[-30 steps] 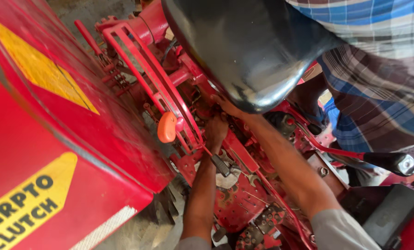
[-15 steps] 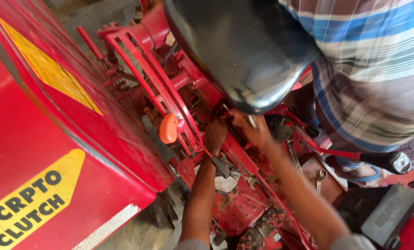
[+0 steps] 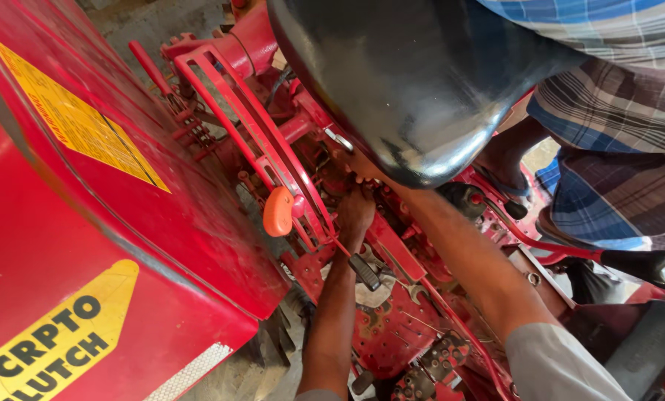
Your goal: The person uses a wrench to loosen and remove a bolt from the underside of a red tractor, with a metal pan positioned to catch dripping fluid. They then move to the side of the tractor near the seat and use the wrench to adjust components within the engine compartment.
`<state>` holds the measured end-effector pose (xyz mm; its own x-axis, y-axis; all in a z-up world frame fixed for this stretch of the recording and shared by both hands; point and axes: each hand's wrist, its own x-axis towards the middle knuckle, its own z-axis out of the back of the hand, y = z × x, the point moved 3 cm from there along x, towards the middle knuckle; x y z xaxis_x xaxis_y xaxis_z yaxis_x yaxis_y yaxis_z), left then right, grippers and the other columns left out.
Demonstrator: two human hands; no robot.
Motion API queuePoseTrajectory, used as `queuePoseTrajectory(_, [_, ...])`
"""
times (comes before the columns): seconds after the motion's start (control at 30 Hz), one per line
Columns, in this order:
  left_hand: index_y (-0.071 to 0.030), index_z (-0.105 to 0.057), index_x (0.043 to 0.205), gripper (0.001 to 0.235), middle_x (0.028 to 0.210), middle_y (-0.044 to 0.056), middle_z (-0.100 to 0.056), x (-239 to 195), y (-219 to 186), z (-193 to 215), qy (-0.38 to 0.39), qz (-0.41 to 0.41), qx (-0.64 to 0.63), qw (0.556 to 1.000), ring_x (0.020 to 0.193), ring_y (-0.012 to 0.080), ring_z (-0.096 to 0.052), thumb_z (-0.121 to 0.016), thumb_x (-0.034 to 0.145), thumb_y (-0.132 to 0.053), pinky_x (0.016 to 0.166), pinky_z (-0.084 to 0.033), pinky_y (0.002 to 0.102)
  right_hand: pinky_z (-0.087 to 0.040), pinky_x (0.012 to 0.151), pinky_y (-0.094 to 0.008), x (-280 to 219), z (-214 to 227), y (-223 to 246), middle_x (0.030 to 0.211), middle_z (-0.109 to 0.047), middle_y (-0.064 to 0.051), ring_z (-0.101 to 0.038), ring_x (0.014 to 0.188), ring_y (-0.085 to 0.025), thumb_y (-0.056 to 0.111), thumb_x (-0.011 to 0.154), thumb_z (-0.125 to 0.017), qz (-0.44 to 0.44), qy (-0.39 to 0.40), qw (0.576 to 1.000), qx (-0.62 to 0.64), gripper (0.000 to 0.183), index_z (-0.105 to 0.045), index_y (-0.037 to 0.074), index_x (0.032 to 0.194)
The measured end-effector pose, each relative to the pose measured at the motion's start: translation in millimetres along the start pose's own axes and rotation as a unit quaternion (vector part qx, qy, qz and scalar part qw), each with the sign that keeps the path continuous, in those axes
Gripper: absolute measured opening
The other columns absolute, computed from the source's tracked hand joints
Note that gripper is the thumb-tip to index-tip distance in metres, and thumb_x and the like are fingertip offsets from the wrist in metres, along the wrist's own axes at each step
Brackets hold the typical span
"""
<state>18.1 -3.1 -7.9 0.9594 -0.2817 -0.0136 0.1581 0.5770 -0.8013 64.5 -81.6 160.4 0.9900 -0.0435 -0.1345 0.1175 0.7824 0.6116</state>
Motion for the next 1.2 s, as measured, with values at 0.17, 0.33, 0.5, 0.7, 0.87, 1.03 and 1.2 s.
queuePoseTrajectory(0.17, [-0.005,-0.07,0.103,0.048,0.086,0.03,-0.071,0,17,-12,0.033,0.022,0.044,0.998,0.083,0.0519,-0.069,-0.044,0.103,-0.045,0.076,-0.055,0.062,-0.05,0.068,-0.033,-119,-18,-10,0.085,-0.066,-0.012,-0.062,0.074,-0.024,0.02,0.106,-0.068,0.093,-0.198,0.973,0.077,0.019,-0.071,0.002,0.099])
queuePoseTrajectory(0.33, [-0.004,-0.069,0.104,0.048,0.086,0.031,-0.071,-13,26,-26,0.03,0.026,0.041,0.998,0.084,0.0522,-0.069,-0.042,0.104,-0.044,0.077,-0.055,0.063,-0.05,0.08,-0.029,-191,-60,-27,0.104,-0.068,-0.009,-0.062,0.091,-0.017,0.015,0.111,-0.063,0.204,-0.299,0.927,0.097,0.016,-0.064,0.001,0.103])
queuePoseTrajectory(0.5, [-0.005,-0.07,0.104,0.046,0.088,0.031,-0.071,-3,17,-17,0.032,0.029,0.033,0.999,0.086,0.0519,-0.069,-0.044,0.103,-0.043,0.078,-0.056,0.062,-0.048,0.057,-0.025,-183,-33,-33,0.086,-0.069,-0.005,-0.059,0.067,-0.008,0.017,0.106,-0.063,0.031,-0.262,0.932,0.249,0.017,-0.069,0.005,0.095])
queuePoseTrajectory(0.7, [-0.005,-0.069,0.102,0.04,0.083,0.03,-0.07,2,15,-13,0.015,0.011,0.015,1.0,0.08,0.0523,-0.068,-0.047,0.101,-0.038,0.075,-0.055,0.062,-0.046,0.046,-0.031,-117,16,-15,0.074,-0.055,-0.007,-0.053,0.057,-0.012,0.037,0.109,-0.059,-0.251,-0.039,0.94,0.228,0.034,-0.067,0.006,0.1])
queuePoseTrajectory(0.87, [-0.004,-0.068,0.1,0.039,0.08,0.03,-0.07,2,17,-18,0.0,-0.014,0.012,1.0,0.076,0.052,-0.068,-0.047,0.102,-0.037,0.073,-0.055,0.062,-0.046,0.061,-0.038,-38,25,-2,0.09,-0.057,-0.014,-0.056,0.075,-0.022,0.037,0.108,-0.061,-0.136,0.014,0.987,0.08,0.035,-0.065,0.002,0.111])
queuePoseTrajectory(1.03, [-0.005,-0.07,0.105,0.039,0.08,0.031,-0.069,5,15,-14,-0.019,-0.007,0.008,1.0,0.076,0.0523,-0.068,-0.048,0.1,-0.037,0.071,-0.055,0.062,-0.047,0.076,-0.045,7,8,-16,0.107,-0.06,-0.021,-0.059,0.094,-0.031,0.036,0.107,-0.063,-0.04,-0.009,0.999,0.011,0.041,-0.063,-0.001,0.122])
queuePoseTrajectory(1.2, [-0.005,-0.071,0.104,0.044,0.087,0.03,-0.071,0,15,-13,0.021,0.024,0.031,0.999,0.083,0.0506,-0.07,-0.048,0.101,-0.042,0.076,-0.057,0.06,-0.047,0.092,-0.052,-84,-26,-36,0.123,-0.063,-0.029,-0.062,0.113,-0.041,0.036,0.106,-0.065,0.088,-0.177,0.979,0.047,0.049,-0.061,-0.005,0.133])
